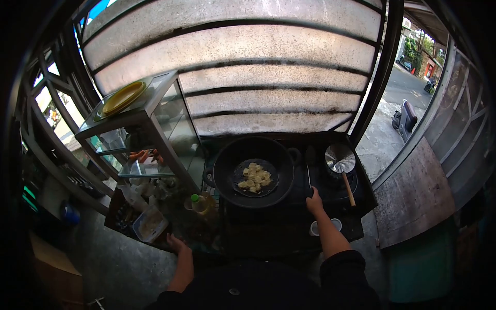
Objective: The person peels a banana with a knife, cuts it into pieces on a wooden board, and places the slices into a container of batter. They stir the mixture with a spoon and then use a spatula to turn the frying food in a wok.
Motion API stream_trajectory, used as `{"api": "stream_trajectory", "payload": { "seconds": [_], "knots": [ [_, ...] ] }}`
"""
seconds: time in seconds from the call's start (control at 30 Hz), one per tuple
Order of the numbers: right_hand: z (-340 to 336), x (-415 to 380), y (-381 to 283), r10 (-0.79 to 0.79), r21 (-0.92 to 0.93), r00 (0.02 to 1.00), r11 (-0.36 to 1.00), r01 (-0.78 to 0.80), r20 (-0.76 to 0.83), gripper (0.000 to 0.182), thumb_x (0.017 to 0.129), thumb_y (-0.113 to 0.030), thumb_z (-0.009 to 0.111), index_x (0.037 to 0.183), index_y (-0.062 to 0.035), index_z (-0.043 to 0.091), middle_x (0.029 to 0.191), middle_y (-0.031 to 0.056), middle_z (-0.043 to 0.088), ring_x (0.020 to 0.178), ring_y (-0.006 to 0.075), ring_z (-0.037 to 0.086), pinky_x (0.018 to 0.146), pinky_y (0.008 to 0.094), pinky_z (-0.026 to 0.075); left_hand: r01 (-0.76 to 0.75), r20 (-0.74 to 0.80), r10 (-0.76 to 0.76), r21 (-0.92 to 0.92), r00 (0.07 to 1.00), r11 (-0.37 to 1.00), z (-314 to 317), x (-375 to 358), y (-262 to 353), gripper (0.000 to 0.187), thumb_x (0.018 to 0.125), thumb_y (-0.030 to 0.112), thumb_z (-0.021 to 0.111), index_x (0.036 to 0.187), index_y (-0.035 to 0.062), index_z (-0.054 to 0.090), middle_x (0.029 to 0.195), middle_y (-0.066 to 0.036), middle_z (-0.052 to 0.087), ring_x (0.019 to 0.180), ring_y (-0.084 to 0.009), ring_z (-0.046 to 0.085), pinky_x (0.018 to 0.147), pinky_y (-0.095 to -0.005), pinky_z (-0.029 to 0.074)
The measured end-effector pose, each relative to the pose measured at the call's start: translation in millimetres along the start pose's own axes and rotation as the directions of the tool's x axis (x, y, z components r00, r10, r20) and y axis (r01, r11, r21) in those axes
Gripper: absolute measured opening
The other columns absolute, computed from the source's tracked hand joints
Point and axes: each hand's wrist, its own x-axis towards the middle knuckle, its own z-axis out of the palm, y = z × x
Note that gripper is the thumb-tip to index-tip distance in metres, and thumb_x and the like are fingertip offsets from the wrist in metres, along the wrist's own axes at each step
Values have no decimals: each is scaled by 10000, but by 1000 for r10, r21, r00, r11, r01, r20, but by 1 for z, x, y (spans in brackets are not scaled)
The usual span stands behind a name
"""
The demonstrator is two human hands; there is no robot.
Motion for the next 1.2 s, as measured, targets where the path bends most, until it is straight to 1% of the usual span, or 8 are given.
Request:
{"api": "stream_trajectory", "payload": {
  "seconds": [0.1, 0.17, 0.27, 0.47, 0.67, 0.87, 0.97, 1.2],
  "knots": [
    [-35, -19, -38, 309, 314, 921, 873, -374, 239, 628, 768, -113, 532, 1372, -81, 363, 1126, 305, 573, 1097, 439, 544, 943, 438, 432, -43, 16, 43, -52, 999, 998, 23, -24, 27, 390, 935, 353, 441, 1303, 224, 422, 1165, 15, 452, 797, -108, 481, 583, -224, 365],
    [-39, -16, -21, -4, 209, 997, 978, 20, -76, 584, 779, -124, 507, 1347, -49, 398, 1175, 295, 560, 1098, 445, 541, 949, 429, 427, -33, 30, 35, -59, 999, 998, 36, -38, 37, 388, 936, 354, 439, 1301, 228, 423, 1170, 20, 452, 796, -105, 473, 593, -223, 363],
    [-72, -29, -34, -443, -66, 875, 896, 439, -198, 591, 781, -91, 504, 1364, -56, 414, 1181, 279, 544, 1109, 418, 530, 943, 433, 418, -22, 82, 28, -74, 996, 997, 49, -59, 47, 379, 937, 358, 439, 1295, 232, 430, 1180, 28, 451, 789, -98, 457, 600, -222, 358],
    [-147, -60, -134, -449, -439, 851, 729, 526, 273, 585, 817, -32, 559, 1374, -138, 414, 1007, 185, 547, 880, 382, 599, 772, 450, 489, -30, 156, 48, -117, 987, 993, 47, -52, 52, 357, 938, 354, 454, 1274, 233, 448, 1198, 32, 448, 768, -84, 440, 575, -213, 344],
    [-107, -56, -155, -299, -616, 863, 608, 502, 408, 482, 833, -9, 529, 1304, -79, 458, 977, 192, 549, 866, 368, 621, 745, 446, 514, -17, 114, 38, -175, 993, 984, 27, -44, 49, 339, 944, 337, 461, 1266, 230, 452, 1220, 27, 443, 763, -84, 439, 569, -208, 346],
    [-74, -54, -147, -244, -376, 772, 763, 526, 587, 549, 806, -106, 636, 1324, -66, 456, 1041, 220, 618, 910, 357, 630, 801, 397, 509, 11, 14, -9, -167, 1000, 986, -17, -30, 36, 335, 942, 338, 471, 1262, 238, 449, 1207, 29, 442, 767, -86, 441, 565, -210, 349],
    [-63, -66, -156, -131, -108, 748, 959, 263, 651, 584, 811, -120, 672, 1355, -115, 458, 992, 175, 639, 879, 255, 638, 788, 332, 486, 29, -34, -35, -171, 999, 985, -33, -29, 31, 335, 939, 332, 478, 1261, 243, 447, 1191, 32, 441, 769, -87, 440, 562, -210, 348],
    [-58, -71, -141, -443, -97, 714, 811, 577, 542, 584, 782, -88, 672, 1332, -111, 477, 1053, 207, 616, 986, 357, 593, 874, 391, 462, 17, -50, -27, -200, 998, 980, -44, -30, 30, 324, 937, 318, 484, 1250, 238, 450, 1170, 37, 442, 756, -85, 442, 560, -201, 346]
  ]
}}
